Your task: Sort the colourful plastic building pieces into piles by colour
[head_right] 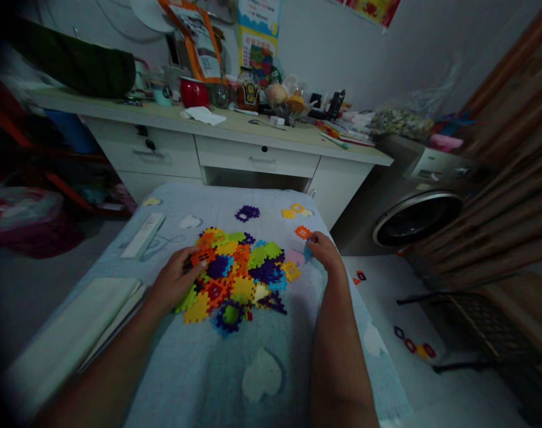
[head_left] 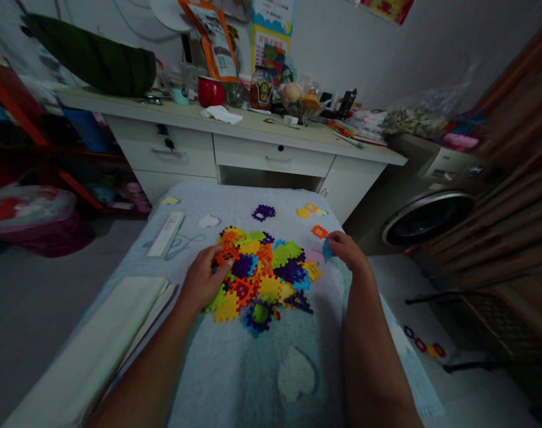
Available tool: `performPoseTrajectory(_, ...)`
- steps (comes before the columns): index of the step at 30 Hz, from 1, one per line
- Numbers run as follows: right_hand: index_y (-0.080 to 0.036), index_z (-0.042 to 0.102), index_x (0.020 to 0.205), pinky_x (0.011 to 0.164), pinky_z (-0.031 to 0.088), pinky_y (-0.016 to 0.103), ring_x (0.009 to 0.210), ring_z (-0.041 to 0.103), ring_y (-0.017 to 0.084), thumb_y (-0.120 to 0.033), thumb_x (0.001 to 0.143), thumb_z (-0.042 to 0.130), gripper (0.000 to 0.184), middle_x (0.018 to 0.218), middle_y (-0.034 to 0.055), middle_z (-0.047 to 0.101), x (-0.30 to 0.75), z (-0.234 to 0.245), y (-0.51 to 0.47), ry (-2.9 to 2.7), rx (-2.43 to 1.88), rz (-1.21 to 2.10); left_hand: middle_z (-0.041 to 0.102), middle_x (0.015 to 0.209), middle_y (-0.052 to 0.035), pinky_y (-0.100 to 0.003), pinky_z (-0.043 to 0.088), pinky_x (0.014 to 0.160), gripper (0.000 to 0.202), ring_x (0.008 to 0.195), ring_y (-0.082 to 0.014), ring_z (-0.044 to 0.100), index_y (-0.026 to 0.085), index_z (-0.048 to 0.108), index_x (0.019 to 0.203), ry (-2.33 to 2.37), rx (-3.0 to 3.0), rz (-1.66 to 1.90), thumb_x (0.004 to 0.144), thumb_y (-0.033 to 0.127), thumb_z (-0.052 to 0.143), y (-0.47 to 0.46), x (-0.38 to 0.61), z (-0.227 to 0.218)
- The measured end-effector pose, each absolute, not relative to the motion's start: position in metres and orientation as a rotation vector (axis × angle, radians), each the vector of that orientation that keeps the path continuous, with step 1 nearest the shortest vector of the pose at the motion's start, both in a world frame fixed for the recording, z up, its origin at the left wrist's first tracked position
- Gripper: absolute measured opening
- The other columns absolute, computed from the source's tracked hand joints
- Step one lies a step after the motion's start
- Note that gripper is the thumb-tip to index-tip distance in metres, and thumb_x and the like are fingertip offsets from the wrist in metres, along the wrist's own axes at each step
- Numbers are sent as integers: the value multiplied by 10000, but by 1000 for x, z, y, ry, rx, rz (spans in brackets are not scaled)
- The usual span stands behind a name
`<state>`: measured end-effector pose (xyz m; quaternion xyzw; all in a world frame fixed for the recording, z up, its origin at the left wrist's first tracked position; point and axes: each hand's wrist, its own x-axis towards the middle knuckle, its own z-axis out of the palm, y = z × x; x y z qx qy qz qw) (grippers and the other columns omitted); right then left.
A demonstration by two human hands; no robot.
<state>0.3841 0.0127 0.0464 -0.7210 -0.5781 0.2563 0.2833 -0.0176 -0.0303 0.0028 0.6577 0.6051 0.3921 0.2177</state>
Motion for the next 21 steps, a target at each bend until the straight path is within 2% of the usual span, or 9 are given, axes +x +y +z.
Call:
performPoseTrajectory(4,-181,642,861,635,439,222,702,591,137,-153,728,543,168,761,7,658,386,38,15,-1580,-2029,532,624,1193,-88,-407,438,1019,468,1106,-261,591,207,613,1140,1643,1844,1062,808,530,550,-25,-24,1)
performPoseTrajectory(7,-169,666,963,776,463,266,861,623,170,-166,740,572,242,959,59,688,392,32,17,-1616,-2145,293,628,1178,-77,-399,435,1030,434,1115,-254,588,214,627,1106,1615,1832,1111,812,524,549,-21,-26,2)
performPoseTrajectory(11,-159,665,1113,934,442,344,1063,605,241,-319,769,657,380,1135,125,652,393,30,17,-1681,-2256,138,621,1167,-77,-400,414,1061,386,1142,-251,572,209,641,1052,1591,1801,1221,818,500,543,-17,-24,3)
performPoseTrajectory(15,-207,551,1337,1045,382,411,1274,488,280,-392,839,614,535,1383,125,539,380,22,22,-1789,-2211,85,617,1175,-75,-404,403,1072,372,1151,-252,567,210,646,1033,1604,1761,1251,819,496,543,-15,-21,2)
performPoseTrajectory(18,-234,480,1412,1079,339,452,1363,389,294,-363,902,537,529,1497,99,441,368,15,26,-1842,-2200,90,620,1175,-71,-405,396,1076,367,1150,-250,568,215,645,1036,1600,1753,1236,823,496,547,-14,-20,0)
performPoseTrajectory(21,-237,499,1393,1050,349,455,1324,422,301,-341,909,531,495,1464,104,473,359,12,29,-1827,-2244,93,620,1178,-72,-404,400,1068,368,1150,-248,570,214,644,1042,1588,1760,1234,829,498,547,-14,-21,-2)
